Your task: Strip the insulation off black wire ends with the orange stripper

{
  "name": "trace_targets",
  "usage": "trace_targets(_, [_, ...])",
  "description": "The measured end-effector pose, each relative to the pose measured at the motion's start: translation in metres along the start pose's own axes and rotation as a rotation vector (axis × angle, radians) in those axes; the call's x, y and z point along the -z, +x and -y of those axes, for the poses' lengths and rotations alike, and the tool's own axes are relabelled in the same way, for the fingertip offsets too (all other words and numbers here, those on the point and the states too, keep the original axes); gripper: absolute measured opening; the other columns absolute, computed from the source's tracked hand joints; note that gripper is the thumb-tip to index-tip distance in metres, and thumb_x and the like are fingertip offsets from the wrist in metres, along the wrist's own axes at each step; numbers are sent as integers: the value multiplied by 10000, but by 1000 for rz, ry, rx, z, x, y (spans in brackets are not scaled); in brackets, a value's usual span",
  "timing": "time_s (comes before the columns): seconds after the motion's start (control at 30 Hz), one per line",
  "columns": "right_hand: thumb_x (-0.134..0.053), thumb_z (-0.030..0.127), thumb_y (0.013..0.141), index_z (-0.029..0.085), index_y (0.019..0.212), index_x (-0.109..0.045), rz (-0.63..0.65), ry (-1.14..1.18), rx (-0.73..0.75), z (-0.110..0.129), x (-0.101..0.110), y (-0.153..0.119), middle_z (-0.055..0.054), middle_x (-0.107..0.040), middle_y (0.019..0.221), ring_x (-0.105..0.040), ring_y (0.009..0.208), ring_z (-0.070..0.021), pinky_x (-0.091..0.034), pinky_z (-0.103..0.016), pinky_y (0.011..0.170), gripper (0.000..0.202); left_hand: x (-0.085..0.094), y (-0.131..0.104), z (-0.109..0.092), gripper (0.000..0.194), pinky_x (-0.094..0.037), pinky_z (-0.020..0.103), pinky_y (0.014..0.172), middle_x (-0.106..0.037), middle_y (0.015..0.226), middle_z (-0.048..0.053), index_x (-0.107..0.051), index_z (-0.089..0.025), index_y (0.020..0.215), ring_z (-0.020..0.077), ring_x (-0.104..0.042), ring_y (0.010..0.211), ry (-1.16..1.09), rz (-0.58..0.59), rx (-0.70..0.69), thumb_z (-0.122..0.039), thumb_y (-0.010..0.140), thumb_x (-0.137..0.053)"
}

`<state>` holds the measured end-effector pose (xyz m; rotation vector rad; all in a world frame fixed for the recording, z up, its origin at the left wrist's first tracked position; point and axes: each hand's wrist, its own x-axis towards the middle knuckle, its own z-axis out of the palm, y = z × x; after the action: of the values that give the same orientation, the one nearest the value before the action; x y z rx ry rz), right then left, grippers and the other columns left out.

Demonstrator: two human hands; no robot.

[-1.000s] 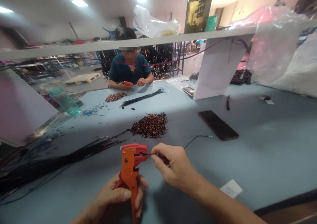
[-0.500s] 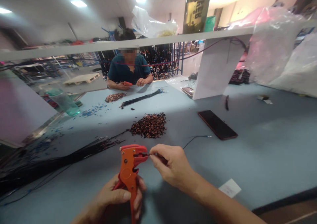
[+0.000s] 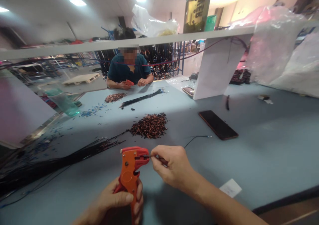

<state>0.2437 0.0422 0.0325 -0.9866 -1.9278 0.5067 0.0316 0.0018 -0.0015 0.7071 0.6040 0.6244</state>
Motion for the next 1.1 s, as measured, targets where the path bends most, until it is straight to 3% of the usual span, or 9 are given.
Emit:
trace_targets(0.67, [-510, 136, 808, 168, 675, -608, 6, -13, 33, -1, 3, 0, 73, -409, 496, -328, 430, -65, -270, -194, 437, 168, -4, -1, 3, 333, -413, 241, 479, -542, 515, 3, -503, -165, 679, 118, -524, 442, 112, -63, 41, -404, 734, -728])
trace_targets(1.1, [-513, 133, 852, 165, 712, -592, 56, -7, 48, -4, 3, 0, 78, -386, 523, -342, 444, -62, -287, -191, 456, 163, -4, -1, 0, 313, -434, 249, 508, -547, 526, 2, -509, -166, 688, 123, -545, 464, 98, -49, 61, -383, 735, -729])
